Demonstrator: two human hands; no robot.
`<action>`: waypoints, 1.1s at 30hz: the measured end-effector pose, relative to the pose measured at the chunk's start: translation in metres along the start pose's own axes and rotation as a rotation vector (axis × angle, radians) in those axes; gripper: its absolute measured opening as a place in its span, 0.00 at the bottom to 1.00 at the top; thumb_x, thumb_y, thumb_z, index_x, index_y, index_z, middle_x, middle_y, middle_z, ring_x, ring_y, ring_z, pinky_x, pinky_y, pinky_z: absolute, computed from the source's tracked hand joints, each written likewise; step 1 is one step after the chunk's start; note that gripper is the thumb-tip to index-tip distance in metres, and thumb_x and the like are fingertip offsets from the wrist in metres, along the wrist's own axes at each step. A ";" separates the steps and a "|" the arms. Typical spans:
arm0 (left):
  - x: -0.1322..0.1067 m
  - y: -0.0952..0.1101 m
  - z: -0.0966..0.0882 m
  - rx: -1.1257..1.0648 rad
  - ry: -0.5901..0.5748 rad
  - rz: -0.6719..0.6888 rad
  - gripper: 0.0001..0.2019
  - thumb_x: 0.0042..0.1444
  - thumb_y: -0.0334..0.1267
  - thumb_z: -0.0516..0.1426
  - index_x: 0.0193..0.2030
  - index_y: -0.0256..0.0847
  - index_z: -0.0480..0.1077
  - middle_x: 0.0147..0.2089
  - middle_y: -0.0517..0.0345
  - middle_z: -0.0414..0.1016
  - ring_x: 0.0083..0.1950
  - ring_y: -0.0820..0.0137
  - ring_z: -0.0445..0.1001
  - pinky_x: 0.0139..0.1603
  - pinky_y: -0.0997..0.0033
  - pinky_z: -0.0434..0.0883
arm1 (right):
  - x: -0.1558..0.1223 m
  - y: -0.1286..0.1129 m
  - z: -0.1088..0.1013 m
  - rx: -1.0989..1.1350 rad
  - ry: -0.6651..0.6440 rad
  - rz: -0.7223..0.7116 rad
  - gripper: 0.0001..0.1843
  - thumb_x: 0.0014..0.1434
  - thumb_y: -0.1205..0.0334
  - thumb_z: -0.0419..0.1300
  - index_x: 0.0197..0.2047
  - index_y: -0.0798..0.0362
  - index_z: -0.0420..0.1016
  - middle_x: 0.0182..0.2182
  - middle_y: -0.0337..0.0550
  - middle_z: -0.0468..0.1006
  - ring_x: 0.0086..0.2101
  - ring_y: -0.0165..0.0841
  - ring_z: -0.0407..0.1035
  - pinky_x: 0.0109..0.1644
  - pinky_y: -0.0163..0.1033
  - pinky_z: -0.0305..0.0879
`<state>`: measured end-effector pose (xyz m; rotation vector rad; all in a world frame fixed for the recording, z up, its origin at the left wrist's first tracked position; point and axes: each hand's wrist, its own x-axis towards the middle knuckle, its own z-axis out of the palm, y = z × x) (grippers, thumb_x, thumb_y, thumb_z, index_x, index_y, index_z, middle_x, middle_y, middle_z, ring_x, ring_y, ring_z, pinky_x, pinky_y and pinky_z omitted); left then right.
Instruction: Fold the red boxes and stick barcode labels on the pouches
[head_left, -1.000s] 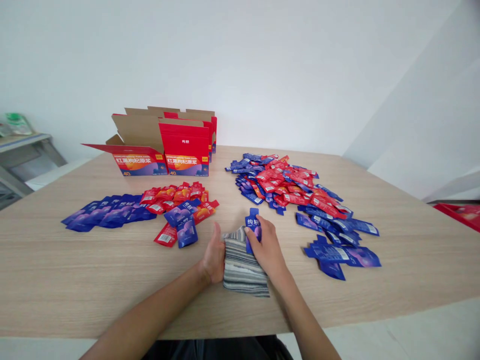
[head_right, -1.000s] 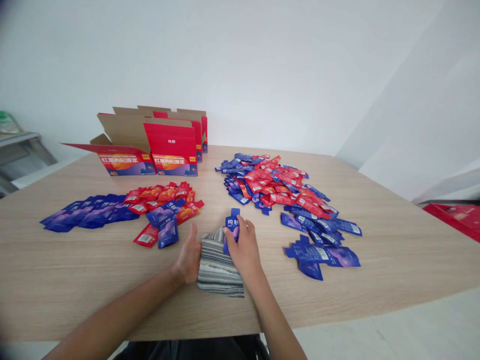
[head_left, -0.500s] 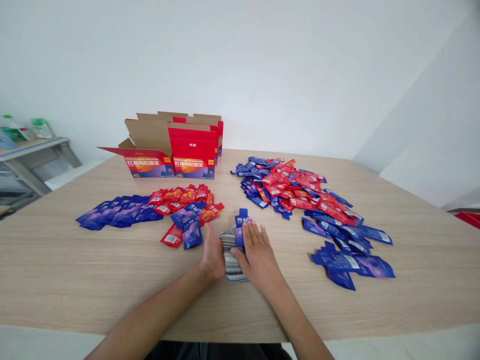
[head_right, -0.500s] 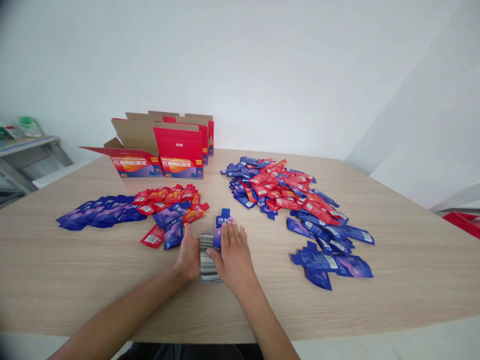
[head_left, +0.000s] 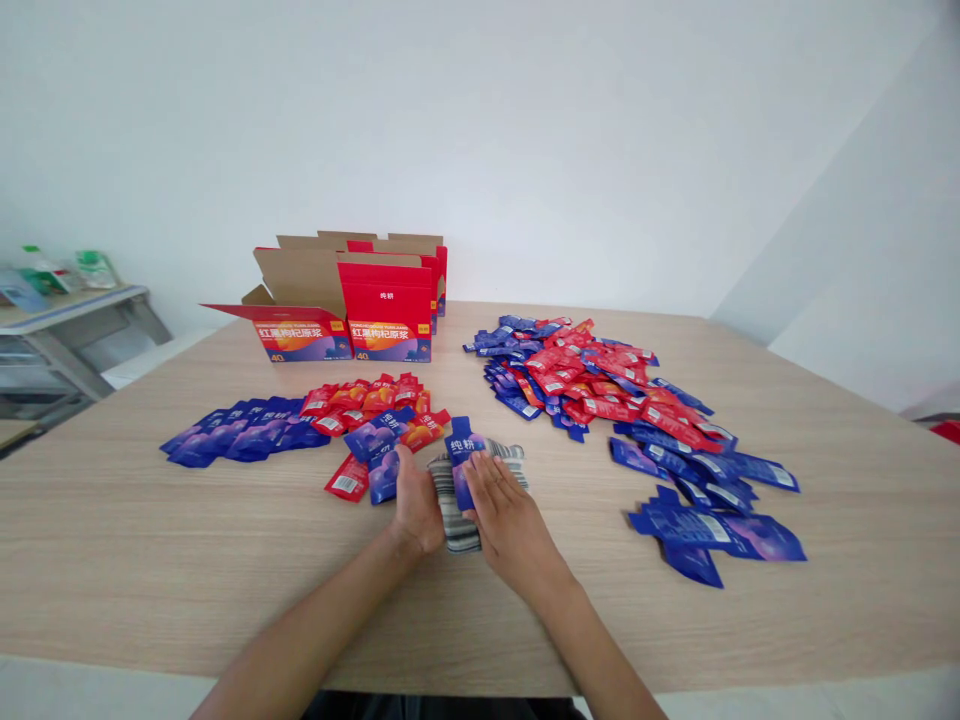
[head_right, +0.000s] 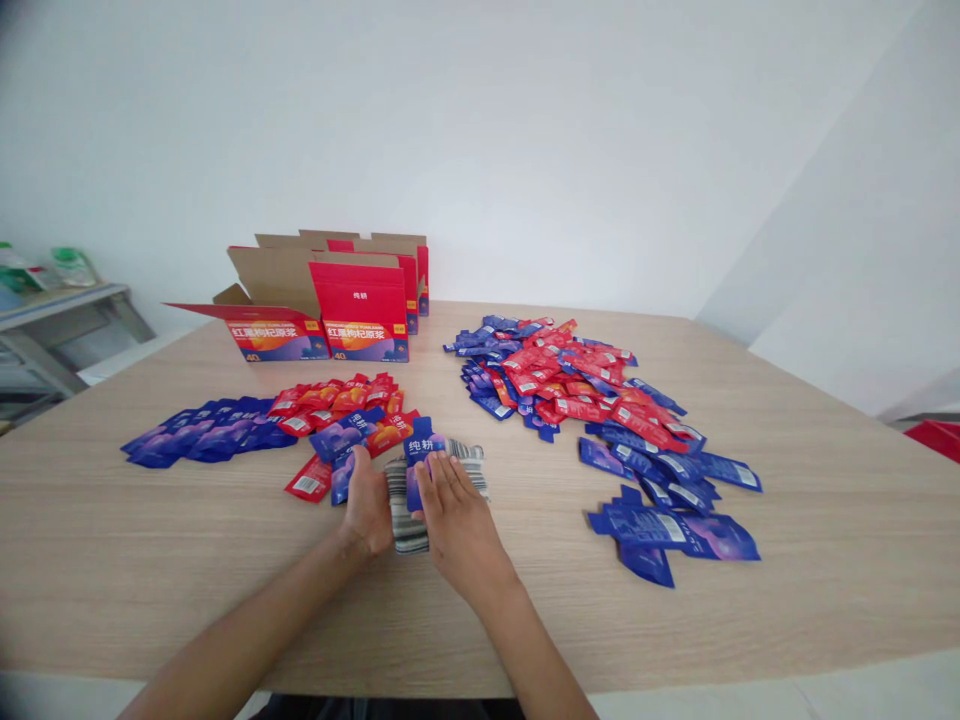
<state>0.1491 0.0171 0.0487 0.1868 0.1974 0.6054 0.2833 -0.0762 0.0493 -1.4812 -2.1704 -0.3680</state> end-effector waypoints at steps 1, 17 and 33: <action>0.000 0.002 0.001 -0.007 0.009 0.019 0.53 0.58 0.76 0.35 0.65 0.26 0.66 0.60 0.32 0.74 0.63 0.44 0.71 0.68 0.44 0.61 | 0.000 0.000 -0.002 0.016 -0.003 -0.024 0.32 0.67 0.71 0.51 0.72 0.66 0.53 0.67 0.65 0.62 0.69 0.47 0.52 0.70 0.58 0.58; -0.014 -0.018 0.009 0.082 -0.060 -0.094 0.49 0.60 0.74 0.36 0.64 0.30 0.69 0.56 0.37 0.77 0.63 0.49 0.72 0.68 0.53 0.62 | 0.000 -0.033 0.013 0.053 0.150 0.158 0.34 0.71 0.59 0.50 0.74 0.65 0.46 0.70 0.69 0.55 0.70 0.51 0.46 0.67 0.64 0.61; -0.008 0.003 0.021 0.079 0.010 0.072 0.48 0.59 0.74 0.39 0.58 0.29 0.73 0.47 0.36 0.81 0.54 0.45 0.78 0.58 0.44 0.71 | -0.004 -0.006 -0.033 0.561 0.121 0.157 0.20 0.73 0.52 0.47 0.53 0.52 0.75 0.43 0.47 0.83 0.43 0.37 0.77 0.49 0.41 0.72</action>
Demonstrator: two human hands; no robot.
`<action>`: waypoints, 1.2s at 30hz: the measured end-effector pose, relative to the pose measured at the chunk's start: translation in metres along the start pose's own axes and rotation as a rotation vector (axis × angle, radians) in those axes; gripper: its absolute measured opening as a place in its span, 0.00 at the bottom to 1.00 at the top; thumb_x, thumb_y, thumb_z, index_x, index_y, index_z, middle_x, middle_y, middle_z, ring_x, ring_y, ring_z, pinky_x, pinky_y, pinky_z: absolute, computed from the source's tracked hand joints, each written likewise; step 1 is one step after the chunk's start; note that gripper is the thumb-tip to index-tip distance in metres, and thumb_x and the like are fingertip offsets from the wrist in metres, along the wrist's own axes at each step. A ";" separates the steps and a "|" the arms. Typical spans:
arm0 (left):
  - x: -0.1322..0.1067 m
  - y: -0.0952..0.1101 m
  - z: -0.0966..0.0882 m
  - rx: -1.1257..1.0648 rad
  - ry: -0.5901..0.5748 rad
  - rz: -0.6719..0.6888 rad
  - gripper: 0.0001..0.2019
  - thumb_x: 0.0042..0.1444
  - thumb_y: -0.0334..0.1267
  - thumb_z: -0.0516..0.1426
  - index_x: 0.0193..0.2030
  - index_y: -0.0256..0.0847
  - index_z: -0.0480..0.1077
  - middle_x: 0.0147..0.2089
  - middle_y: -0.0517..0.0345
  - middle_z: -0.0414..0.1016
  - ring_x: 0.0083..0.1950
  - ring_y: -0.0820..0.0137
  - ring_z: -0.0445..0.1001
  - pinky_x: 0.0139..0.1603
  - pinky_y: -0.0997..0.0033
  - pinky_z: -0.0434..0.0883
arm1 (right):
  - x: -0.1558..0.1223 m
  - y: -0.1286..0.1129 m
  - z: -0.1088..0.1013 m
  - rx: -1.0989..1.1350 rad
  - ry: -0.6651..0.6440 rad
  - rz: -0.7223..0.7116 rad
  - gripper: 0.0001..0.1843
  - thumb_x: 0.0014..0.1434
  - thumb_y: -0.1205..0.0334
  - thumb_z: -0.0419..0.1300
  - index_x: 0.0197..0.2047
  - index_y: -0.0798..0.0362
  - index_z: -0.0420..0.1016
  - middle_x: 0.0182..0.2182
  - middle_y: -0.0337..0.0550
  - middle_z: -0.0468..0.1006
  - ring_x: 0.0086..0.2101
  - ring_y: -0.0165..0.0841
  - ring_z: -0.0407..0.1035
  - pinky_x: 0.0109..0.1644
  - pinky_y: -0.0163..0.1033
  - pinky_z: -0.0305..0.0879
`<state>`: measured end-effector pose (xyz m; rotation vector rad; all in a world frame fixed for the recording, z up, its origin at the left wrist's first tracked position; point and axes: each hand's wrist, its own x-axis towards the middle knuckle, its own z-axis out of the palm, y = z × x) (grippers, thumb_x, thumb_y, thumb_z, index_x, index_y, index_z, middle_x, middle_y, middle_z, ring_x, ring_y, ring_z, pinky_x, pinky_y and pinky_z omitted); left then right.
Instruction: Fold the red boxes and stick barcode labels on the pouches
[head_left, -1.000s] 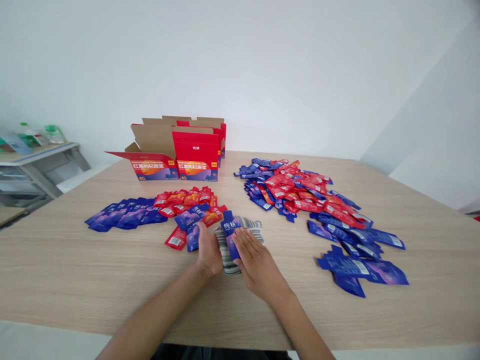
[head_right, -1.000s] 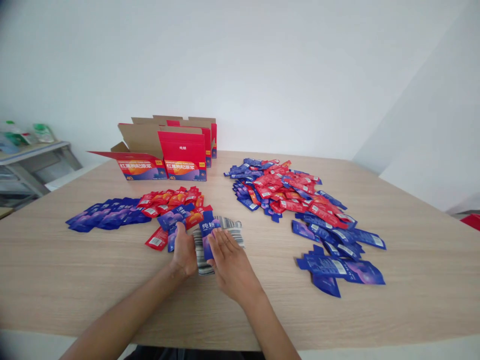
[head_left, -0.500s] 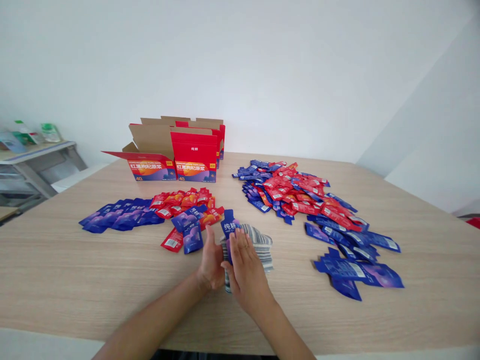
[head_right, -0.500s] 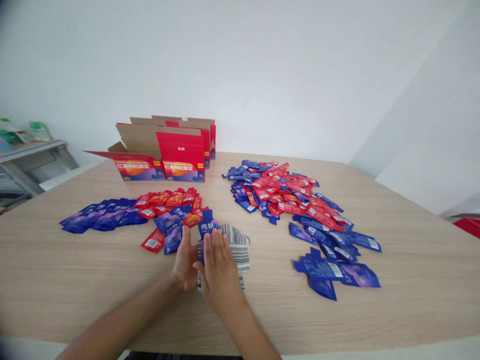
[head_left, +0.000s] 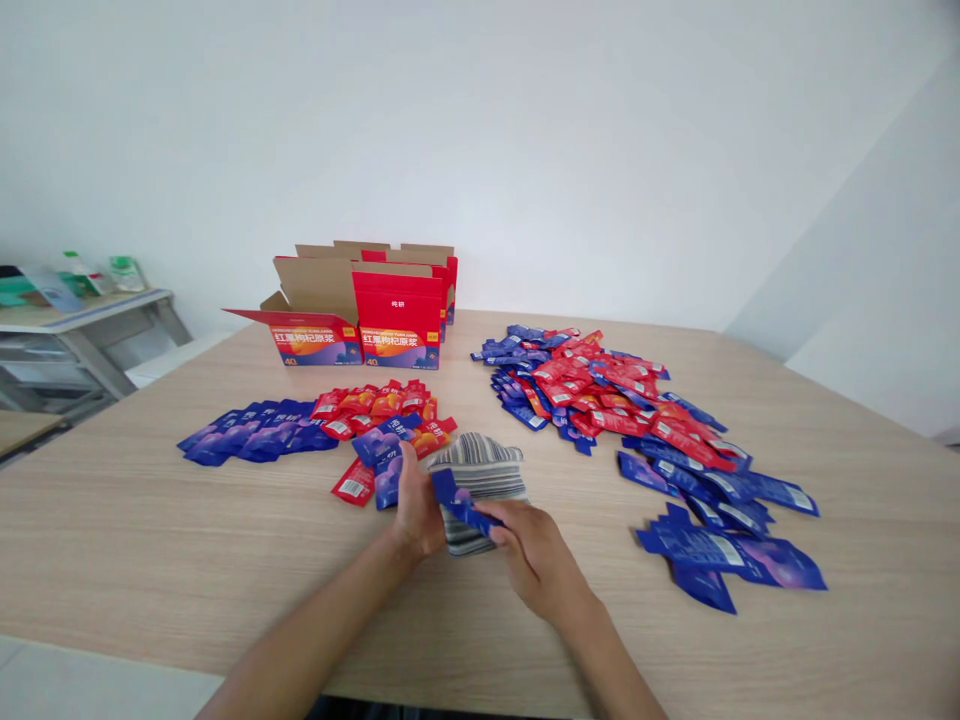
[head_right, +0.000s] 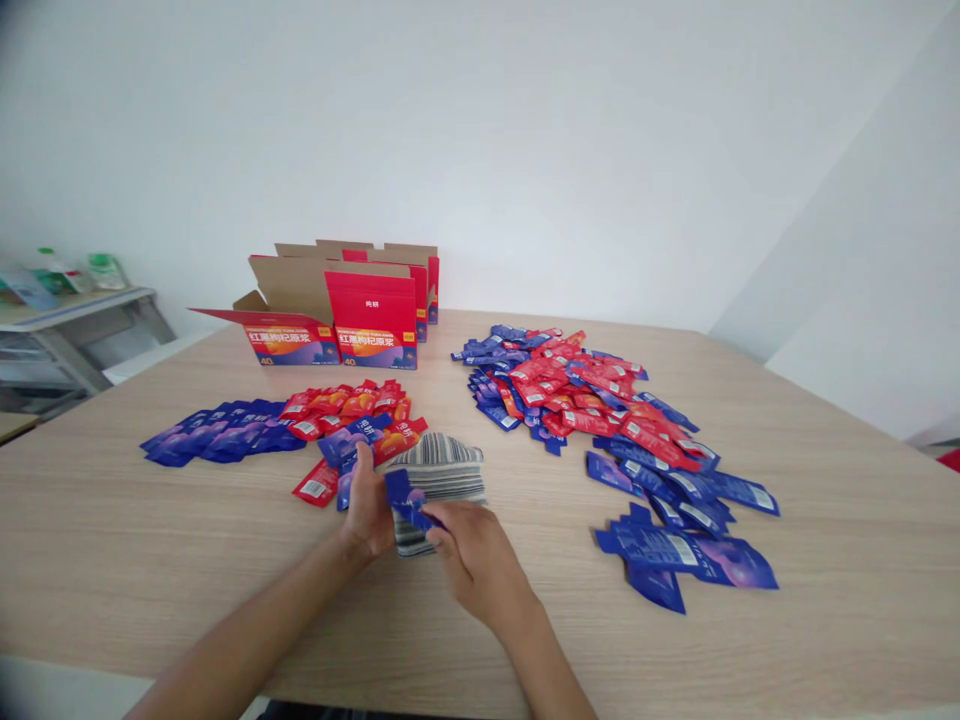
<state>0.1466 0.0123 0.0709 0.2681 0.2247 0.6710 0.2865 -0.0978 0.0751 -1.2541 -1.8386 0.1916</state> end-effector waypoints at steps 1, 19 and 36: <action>0.000 -0.001 -0.001 0.000 -0.008 -0.005 0.48 0.59 0.74 0.40 0.59 0.28 0.73 0.48 0.35 0.81 0.54 0.45 0.78 0.58 0.44 0.71 | 0.000 0.000 0.002 0.051 0.092 0.106 0.20 0.73 0.51 0.47 0.49 0.51 0.77 0.38 0.44 0.83 0.38 0.35 0.77 0.43 0.38 0.72; 0.002 -0.007 -0.010 0.048 -0.018 -0.123 0.42 0.62 0.69 0.45 0.59 0.30 0.73 0.51 0.36 0.80 0.55 0.45 0.78 0.61 0.45 0.67 | 0.002 0.021 0.025 -0.252 0.199 0.237 0.20 0.64 0.61 0.58 0.58 0.50 0.75 0.45 0.51 0.72 0.44 0.42 0.70 0.50 0.50 0.71; -0.005 -0.031 -0.013 0.060 -0.250 -0.345 0.49 0.57 0.76 0.41 0.65 0.34 0.68 0.57 0.37 0.77 0.61 0.45 0.74 0.68 0.45 0.58 | -0.003 0.033 0.026 -0.644 0.124 0.310 0.25 0.65 0.67 0.51 0.64 0.46 0.70 0.66 0.59 0.64 0.62 0.51 0.63 0.63 0.73 0.52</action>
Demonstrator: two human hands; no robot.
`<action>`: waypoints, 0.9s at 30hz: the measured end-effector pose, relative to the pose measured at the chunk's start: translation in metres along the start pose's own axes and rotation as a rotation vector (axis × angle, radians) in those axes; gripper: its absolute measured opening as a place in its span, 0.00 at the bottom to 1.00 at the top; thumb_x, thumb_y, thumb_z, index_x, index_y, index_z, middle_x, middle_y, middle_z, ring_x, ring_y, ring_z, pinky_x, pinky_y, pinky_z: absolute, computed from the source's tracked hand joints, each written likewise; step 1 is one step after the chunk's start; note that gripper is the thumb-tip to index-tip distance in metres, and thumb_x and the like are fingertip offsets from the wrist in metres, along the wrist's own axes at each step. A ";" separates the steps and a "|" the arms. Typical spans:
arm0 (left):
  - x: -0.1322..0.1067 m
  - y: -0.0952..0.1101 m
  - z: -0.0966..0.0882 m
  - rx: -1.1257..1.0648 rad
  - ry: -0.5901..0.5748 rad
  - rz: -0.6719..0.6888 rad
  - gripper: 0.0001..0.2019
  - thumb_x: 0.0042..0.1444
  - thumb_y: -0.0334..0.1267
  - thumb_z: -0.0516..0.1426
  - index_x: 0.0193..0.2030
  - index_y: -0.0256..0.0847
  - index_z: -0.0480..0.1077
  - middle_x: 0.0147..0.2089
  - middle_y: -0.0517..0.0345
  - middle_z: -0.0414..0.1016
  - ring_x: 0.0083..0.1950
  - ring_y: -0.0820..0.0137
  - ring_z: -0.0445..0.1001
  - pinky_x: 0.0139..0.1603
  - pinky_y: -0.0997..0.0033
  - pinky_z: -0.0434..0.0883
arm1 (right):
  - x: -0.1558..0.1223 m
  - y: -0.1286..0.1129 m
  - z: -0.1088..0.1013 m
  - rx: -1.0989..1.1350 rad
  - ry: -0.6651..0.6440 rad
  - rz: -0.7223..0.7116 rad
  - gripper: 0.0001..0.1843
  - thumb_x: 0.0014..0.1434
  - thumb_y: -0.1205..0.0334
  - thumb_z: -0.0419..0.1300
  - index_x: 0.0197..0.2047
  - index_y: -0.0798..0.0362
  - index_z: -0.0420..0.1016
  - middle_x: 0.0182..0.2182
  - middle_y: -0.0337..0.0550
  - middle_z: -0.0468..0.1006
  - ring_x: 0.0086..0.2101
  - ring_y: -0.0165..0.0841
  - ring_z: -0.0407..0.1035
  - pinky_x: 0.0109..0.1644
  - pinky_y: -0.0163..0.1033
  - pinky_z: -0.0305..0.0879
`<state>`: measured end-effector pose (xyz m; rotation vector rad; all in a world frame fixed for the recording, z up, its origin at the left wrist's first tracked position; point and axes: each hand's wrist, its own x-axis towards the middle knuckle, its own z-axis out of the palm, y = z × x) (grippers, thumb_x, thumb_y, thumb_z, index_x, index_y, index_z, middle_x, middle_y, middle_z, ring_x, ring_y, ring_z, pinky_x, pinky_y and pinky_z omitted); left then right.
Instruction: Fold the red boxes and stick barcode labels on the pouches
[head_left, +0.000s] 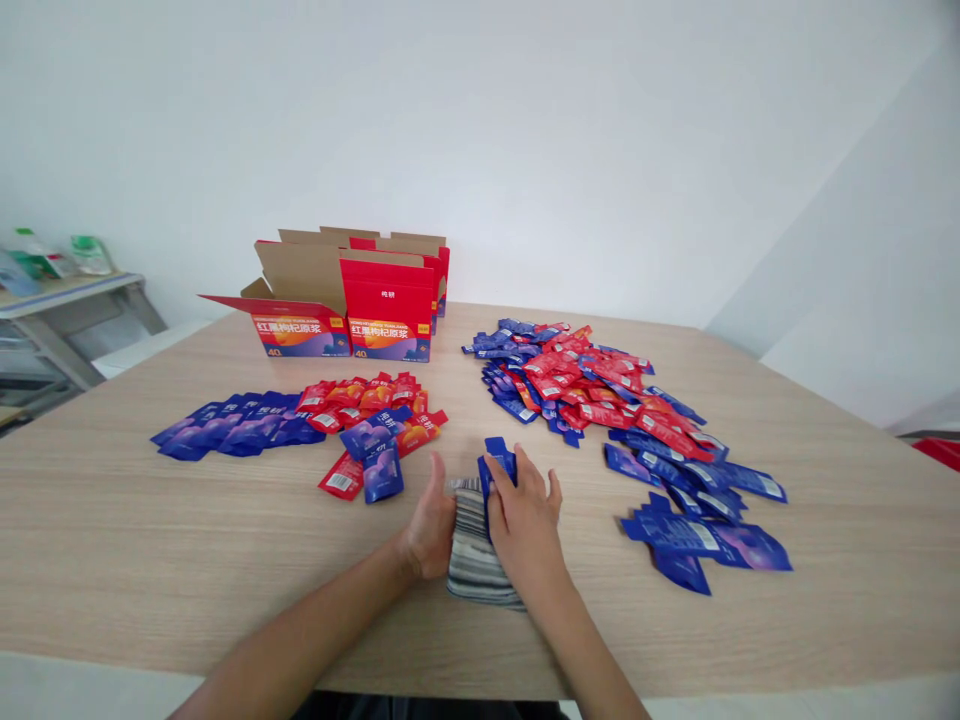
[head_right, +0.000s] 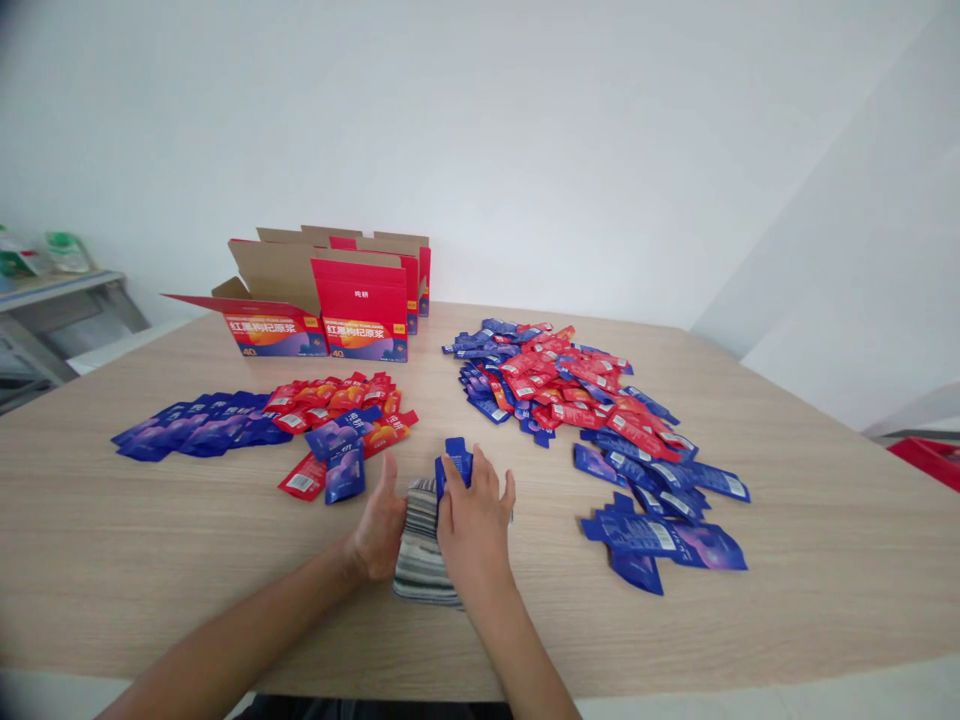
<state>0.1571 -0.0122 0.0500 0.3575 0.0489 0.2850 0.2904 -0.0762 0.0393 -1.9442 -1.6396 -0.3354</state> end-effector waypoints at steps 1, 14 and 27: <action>0.000 0.000 0.000 -0.002 0.010 -0.008 0.49 0.57 0.76 0.40 0.64 0.34 0.69 0.57 0.37 0.77 0.60 0.45 0.74 0.68 0.45 0.58 | 0.001 0.004 -0.002 0.011 -0.026 0.008 0.24 0.66 0.65 0.52 0.63 0.45 0.71 0.64 0.59 0.66 0.60 0.51 0.65 0.62 0.72 0.55; -0.002 0.019 -0.001 -0.043 0.095 0.066 0.56 0.53 0.80 0.36 0.60 0.26 0.71 0.55 0.31 0.77 0.58 0.42 0.74 0.66 0.43 0.60 | 0.004 0.001 -0.012 0.113 0.021 -0.072 0.22 0.62 0.56 0.63 0.58 0.46 0.74 0.55 0.54 0.70 0.54 0.50 0.66 0.59 0.60 0.59; -0.002 0.002 -0.003 -0.027 0.003 -0.065 0.58 0.51 0.81 0.35 0.65 0.30 0.68 0.58 0.34 0.76 0.62 0.42 0.72 0.67 0.42 0.56 | 0.011 0.021 -0.013 -0.040 0.271 -0.018 0.18 0.69 0.53 0.55 0.57 0.50 0.75 0.64 0.59 0.60 0.62 0.55 0.56 0.61 0.67 0.56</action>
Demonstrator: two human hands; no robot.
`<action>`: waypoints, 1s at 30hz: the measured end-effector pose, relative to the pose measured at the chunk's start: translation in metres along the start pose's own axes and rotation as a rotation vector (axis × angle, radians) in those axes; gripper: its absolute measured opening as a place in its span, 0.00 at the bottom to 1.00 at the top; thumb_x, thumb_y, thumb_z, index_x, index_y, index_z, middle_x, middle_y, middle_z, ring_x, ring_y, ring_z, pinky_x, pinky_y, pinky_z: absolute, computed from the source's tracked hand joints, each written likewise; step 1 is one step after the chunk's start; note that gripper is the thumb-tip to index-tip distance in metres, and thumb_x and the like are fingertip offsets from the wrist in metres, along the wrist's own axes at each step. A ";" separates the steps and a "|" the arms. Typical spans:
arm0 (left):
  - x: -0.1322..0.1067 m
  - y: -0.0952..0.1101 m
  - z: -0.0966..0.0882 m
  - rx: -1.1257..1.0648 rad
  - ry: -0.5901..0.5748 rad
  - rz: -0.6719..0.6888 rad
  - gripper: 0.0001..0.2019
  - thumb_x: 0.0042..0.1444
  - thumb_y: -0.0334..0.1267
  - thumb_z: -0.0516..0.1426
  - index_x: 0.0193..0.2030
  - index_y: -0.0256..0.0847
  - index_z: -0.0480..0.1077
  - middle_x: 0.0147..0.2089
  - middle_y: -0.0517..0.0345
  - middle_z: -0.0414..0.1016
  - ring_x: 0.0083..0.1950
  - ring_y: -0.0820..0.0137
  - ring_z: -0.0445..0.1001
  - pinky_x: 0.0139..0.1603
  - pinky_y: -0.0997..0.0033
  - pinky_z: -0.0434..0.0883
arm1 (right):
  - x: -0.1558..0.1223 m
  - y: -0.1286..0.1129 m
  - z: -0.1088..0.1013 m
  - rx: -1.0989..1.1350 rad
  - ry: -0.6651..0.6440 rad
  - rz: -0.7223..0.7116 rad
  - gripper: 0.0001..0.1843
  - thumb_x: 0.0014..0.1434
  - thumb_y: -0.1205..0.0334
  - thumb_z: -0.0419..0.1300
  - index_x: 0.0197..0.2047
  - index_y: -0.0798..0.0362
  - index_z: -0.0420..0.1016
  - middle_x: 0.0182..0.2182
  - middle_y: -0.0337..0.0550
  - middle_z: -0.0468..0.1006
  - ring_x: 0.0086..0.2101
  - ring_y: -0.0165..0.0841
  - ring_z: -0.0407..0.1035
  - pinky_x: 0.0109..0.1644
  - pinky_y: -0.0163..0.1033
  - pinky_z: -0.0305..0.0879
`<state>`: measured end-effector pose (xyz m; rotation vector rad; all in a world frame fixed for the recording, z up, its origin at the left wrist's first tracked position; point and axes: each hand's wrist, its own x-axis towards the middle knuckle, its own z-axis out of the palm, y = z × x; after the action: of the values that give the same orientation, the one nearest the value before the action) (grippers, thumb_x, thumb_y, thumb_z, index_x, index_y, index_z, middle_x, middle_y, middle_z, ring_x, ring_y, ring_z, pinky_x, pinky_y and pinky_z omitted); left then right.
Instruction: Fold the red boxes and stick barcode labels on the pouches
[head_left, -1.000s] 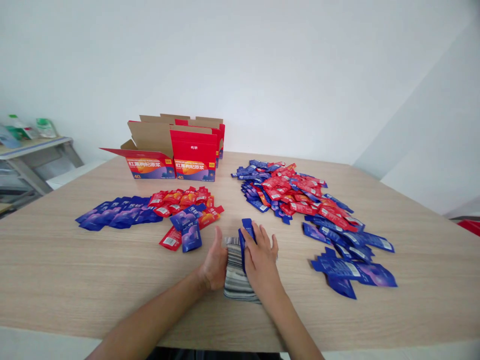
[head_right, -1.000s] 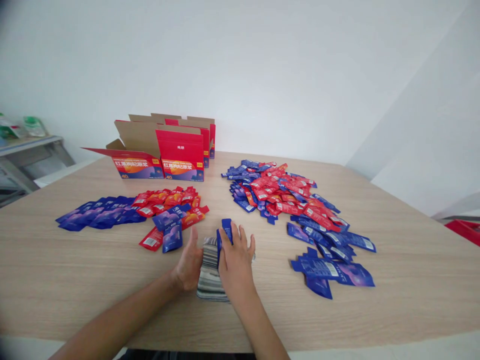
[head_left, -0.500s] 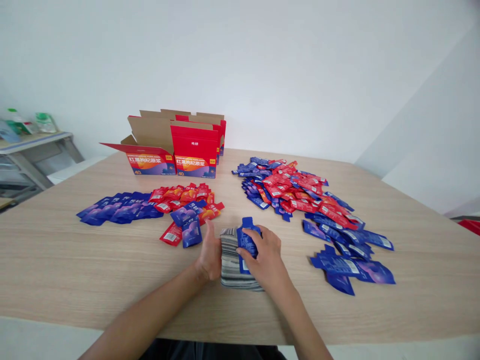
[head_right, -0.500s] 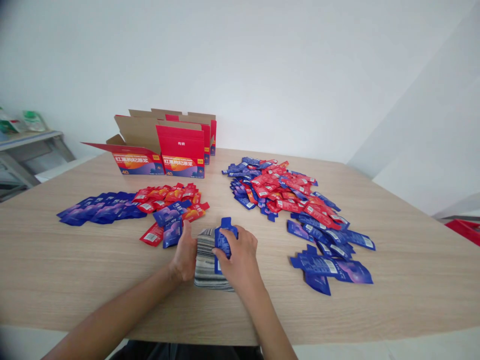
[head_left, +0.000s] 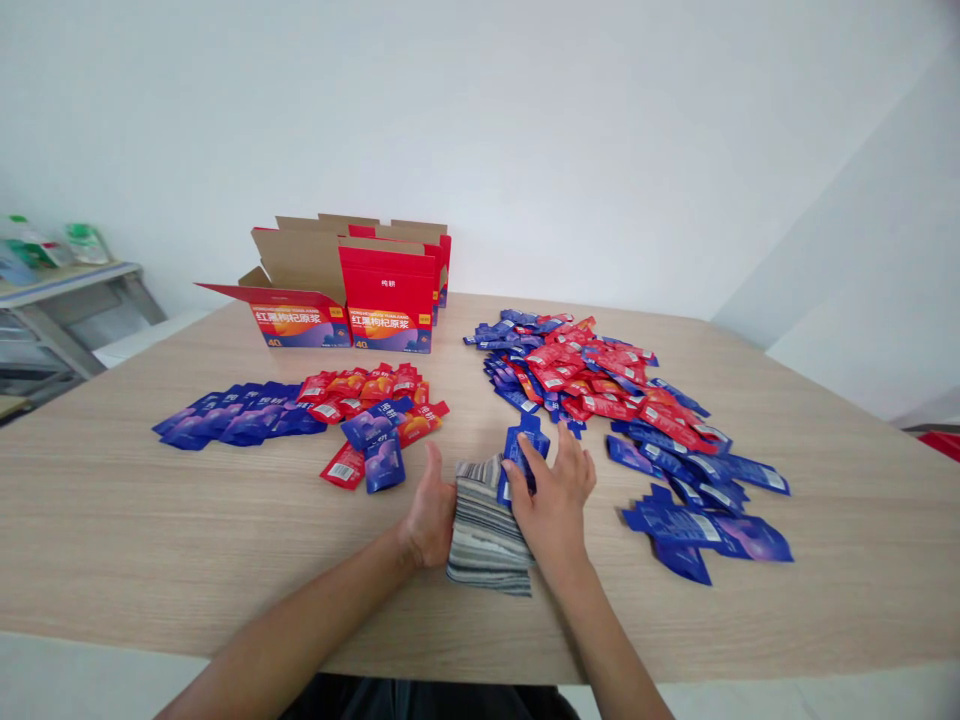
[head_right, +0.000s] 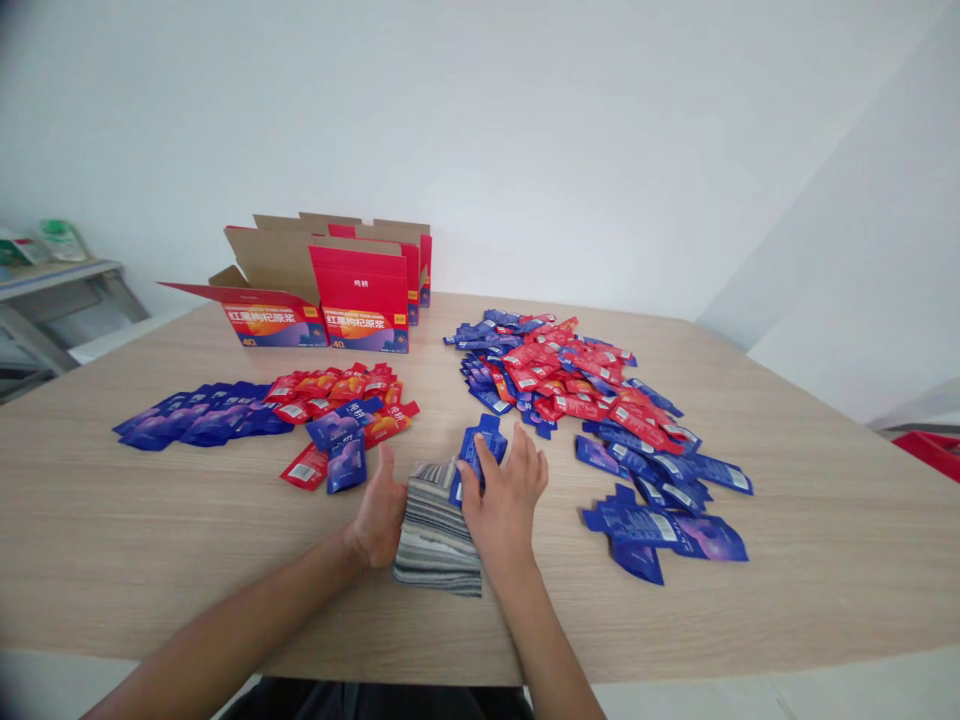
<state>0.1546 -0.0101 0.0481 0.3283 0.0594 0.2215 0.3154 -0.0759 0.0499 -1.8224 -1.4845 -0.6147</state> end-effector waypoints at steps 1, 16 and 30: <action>0.000 0.001 0.000 -0.005 0.012 0.022 0.58 0.50 0.81 0.35 0.65 0.30 0.68 0.58 0.35 0.76 0.62 0.42 0.71 0.67 0.42 0.56 | 0.000 -0.002 0.000 -0.021 -0.009 -0.007 0.18 0.69 0.53 0.55 0.57 0.50 0.75 0.64 0.60 0.60 0.62 0.55 0.56 0.60 0.67 0.57; -0.002 0.025 0.002 -0.090 0.225 0.305 0.54 0.56 0.77 0.33 0.56 0.28 0.73 0.52 0.34 0.78 0.57 0.43 0.74 0.64 0.45 0.63 | -0.013 -0.032 0.004 0.407 -0.281 -0.205 0.26 0.69 0.57 0.56 0.68 0.53 0.63 0.59 0.57 0.74 0.59 0.45 0.69 0.61 0.55 0.71; -0.002 0.007 -0.002 -0.051 0.223 0.173 0.50 0.53 0.79 0.40 0.55 0.32 0.73 0.53 0.38 0.78 0.61 0.43 0.72 0.66 0.45 0.60 | 0.003 -0.024 -0.029 0.395 -0.456 -0.351 0.20 0.65 0.62 0.57 0.59 0.55 0.67 0.63 0.59 0.67 0.64 0.47 0.61 0.67 0.62 0.60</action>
<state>0.1508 -0.0037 0.0481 0.2571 0.2460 0.4301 0.2941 -0.0935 0.0756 -1.4579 -2.0832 -0.0389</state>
